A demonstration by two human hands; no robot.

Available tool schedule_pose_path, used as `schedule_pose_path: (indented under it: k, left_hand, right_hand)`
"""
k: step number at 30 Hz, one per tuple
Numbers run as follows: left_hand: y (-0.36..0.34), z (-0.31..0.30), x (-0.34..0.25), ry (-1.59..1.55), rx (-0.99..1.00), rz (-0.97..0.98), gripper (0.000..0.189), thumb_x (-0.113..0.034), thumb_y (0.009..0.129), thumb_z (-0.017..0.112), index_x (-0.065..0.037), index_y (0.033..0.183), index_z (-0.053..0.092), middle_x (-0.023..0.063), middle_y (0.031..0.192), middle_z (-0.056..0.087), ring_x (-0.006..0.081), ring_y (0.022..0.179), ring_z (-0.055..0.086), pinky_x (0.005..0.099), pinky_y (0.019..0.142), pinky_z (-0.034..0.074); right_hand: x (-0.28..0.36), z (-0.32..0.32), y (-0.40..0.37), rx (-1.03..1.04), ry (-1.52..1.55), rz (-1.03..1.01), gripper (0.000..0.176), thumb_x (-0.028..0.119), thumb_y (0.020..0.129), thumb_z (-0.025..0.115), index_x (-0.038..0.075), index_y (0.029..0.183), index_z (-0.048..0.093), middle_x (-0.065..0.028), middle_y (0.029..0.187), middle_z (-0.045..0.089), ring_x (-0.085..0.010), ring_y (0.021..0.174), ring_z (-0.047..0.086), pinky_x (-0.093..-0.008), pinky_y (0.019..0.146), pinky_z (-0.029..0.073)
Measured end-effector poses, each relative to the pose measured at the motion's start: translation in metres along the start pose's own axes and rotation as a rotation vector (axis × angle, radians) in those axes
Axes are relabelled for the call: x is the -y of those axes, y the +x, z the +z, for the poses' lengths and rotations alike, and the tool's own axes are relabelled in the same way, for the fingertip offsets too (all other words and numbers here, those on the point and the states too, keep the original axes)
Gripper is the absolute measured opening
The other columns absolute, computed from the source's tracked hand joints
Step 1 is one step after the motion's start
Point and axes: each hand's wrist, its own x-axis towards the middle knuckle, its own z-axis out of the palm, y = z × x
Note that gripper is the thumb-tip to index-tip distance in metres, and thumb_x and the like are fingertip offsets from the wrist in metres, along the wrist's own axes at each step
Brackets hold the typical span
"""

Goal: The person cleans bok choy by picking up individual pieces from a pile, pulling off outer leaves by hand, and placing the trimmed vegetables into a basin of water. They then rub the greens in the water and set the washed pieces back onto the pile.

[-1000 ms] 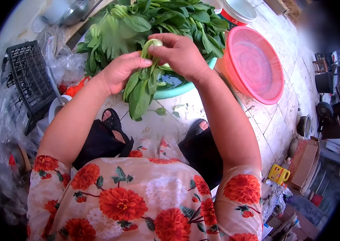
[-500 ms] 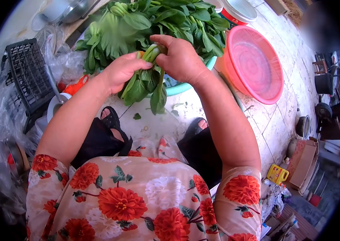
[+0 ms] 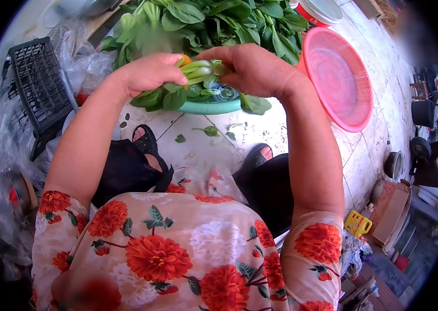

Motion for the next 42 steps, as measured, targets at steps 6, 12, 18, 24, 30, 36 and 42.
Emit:
schedule_pose_path:
  k: [6,12,18,24,30,36,42]
  left_hand:
    - [-0.001,-0.019,0.013,-0.323,0.048,-0.009,0.035,-0.010,0.081,0.055,0.001,0.115,0.053,0.0076,0.097,0.063,0.0145,0.090,0.061,0.0294,0.085,0.049]
    - [0.009,0.018,0.007,-0.567,0.063,0.148,0.044,-0.008,0.084,0.045,0.001,0.127,0.046,0.0181,0.103,0.063,0.0276,0.090,0.065,0.0394,0.085,0.052]
    - [0.013,0.022,0.009,-0.766,0.197,0.108,0.042,-0.013,0.084,0.052,-0.002,0.124,0.050,0.0133,0.096,0.063,0.0217,0.082,0.064,0.0353,0.077,0.054]
    - [0.014,0.038,0.005,-0.357,-0.082,0.177,0.042,-0.007,0.079,0.069,-0.004,0.117,0.053,0.0044,0.087,0.059,0.0115,0.072,0.058,0.0258,0.066,0.050]
    - [0.010,0.038,0.004,-0.326,-0.055,0.190,0.033,-0.009,0.083,0.066,-0.002,0.113,0.055,0.0048,0.086,0.060,0.0121,0.069,0.058,0.0255,0.066,0.049]
    - [0.012,0.037,0.003,-0.326,-0.094,0.076,0.026,-0.012,0.085,0.063,-0.003,0.108,0.055,0.0034,0.076,0.057,0.0107,0.059,0.054,0.0248,0.059,0.046]
    - [0.008,0.032,0.004,-0.344,-0.067,0.051,0.022,-0.015,0.086,0.062,-0.004,0.103,0.055,0.0013,0.071,0.053,0.0094,0.054,0.049,0.0225,0.054,0.042]
  right_hand:
    - [-0.009,-0.018,-0.016,0.055,0.469,0.004,0.048,0.001,0.087,0.060,0.007,0.134,0.050,-0.0037,0.084,0.064,-0.0120,0.080,0.062,-0.0231,0.069,0.049]
    - [0.008,0.003,0.001,-0.340,1.008,-0.034,0.034,0.008,0.089,0.063,0.001,0.121,0.056,-0.0084,0.094,0.067,-0.0152,0.087,0.067,-0.0258,0.075,0.055]
    - [0.011,0.009,-0.001,-0.472,0.800,-0.052,0.033,0.010,0.090,0.063,0.002,0.122,0.057,-0.0044,0.092,0.066,-0.0129,0.087,0.065,-0.0248,0.075,0.053]
    - [0.011,0.016,0.005,-0.619,0.393,0.037,0.030,0.011,0.083,0.071,0.003,0.111,0.063,-0.0037,0.082,0.065,-0.0084,0.073,0.063,-0.0212,0.064,0.051]
    - [0.001,0.020,0.008,-0.589,0.411,0.059,0.032,0.015,0.082,0.073,0.002,0.109,0.063,-0.0048,0.078,0.065,-0.0085,0.069,0.063,-0.0225,0.062,0.051]
    - [0.006,0.018,0.008,-0.505,0.629,0.095,0.028,0.014,0.085,0.070,0.000,0.108,0.062,-0.0058,0.083,0.066,-0.0105,0.068,0.064,-0.0243,0.063,0.054]
    - [-0.006,0.008,0.000,-0.426,0.737,0.079,0.020,0.011,0.086,0.068,0.001,0.103,0.064,-0.0038,0.083,0.066,-0.0097,0.070,0.064,-0.0230,0.065,0.054]
